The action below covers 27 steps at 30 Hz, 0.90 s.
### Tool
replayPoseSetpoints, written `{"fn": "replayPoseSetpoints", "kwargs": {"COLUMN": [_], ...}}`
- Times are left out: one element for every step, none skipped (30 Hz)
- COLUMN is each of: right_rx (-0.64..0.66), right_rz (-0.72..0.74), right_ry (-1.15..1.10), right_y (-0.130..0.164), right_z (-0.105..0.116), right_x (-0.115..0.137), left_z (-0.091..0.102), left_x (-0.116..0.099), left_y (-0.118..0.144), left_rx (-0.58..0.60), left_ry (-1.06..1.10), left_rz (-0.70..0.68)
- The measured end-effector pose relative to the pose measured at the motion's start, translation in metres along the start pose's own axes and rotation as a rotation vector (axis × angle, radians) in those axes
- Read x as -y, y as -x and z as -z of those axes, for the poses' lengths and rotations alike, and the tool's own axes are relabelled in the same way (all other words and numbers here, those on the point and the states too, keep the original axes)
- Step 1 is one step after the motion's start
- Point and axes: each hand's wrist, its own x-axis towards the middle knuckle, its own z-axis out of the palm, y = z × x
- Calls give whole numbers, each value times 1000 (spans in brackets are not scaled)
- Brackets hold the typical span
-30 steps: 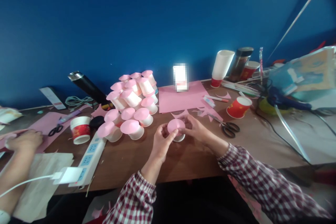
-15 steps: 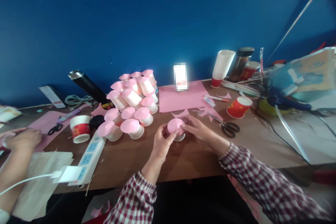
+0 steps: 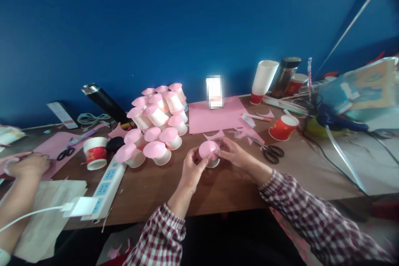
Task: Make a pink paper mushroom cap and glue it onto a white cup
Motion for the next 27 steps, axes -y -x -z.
{"fn": "replayPoseSetpoints", "kwargs": {"right_rx": [4,5,6,6,6,8,11,16,19,22,26,28,27,25,21,17,14,14,14,12,10,8,12,20,31,39,42], "right_rz": [-5,-10,-15,-18,-19,-20,-23,-28,-35,-43,-52,-58,-60,-61,-61,-62,-63,-63,-62,-60,-56,-54,-56,-59,-62,-65,-66], "right_ry": [3,6,9,10,9,2,-7,-17,-26,-31,-33,-35,-36,-37,-38,-41,-42,-42,-43,-44,-45,-52,-66,-85,-102,-114,-119], "right_y": [0,0,0,0,0,1,1,1,0,0,0,0,0,0,0,0,0,1,1,1,1,2,2,1,1,1,0], "right_z": [0,0,0,0,-1,-1,-2,-2,-3,-3,-3,-3,-3,-2,-2,-2,-2,-2,-3,-3,-3,-4,-4,-5,-5,-5,-5], "right_x": [0,1,1,2,3,3,4,5,5,5,5,5,5,5,5,5,6,7,7,8,8,8,8,7,5,4,2], "left_z": [0,0,0,0,0,-1,-1,-1,0,0,0,1,1,2,3,4,5,5,6,6,6,6,6,6,6,6,6], "left_x": [0,-1,-1,-2,-2,-2,-2,-2,-1,-1,0,0,1,1,1,1,1,1,1,1,1,1,1,2,2,3,3], "left_y": [0,1,1,1,1,1,1,1,0,0,0,0,0,0,0,0,1,1,1,1,1,1,1,1,0,0,0], "left_rx": [-1,-4,-7,-11,-12,-10,-7,-3,1,7,12,19,27,36,44,52,59,65,66,67,68,70,69,67,64,60,58], "left_ry": [2,1,2,5,11,19,27,35,40,44,46,46,44,41,37,37,39,42,44,43,42,41,41,43,44,44,45], "left_rz": [1,2,3,2,-2,-3,-2,0,2,4,5,6,5,5,4,1,-4,-8,-11,-12,-10,-10,-11,-13,-13,-11,-7]}}
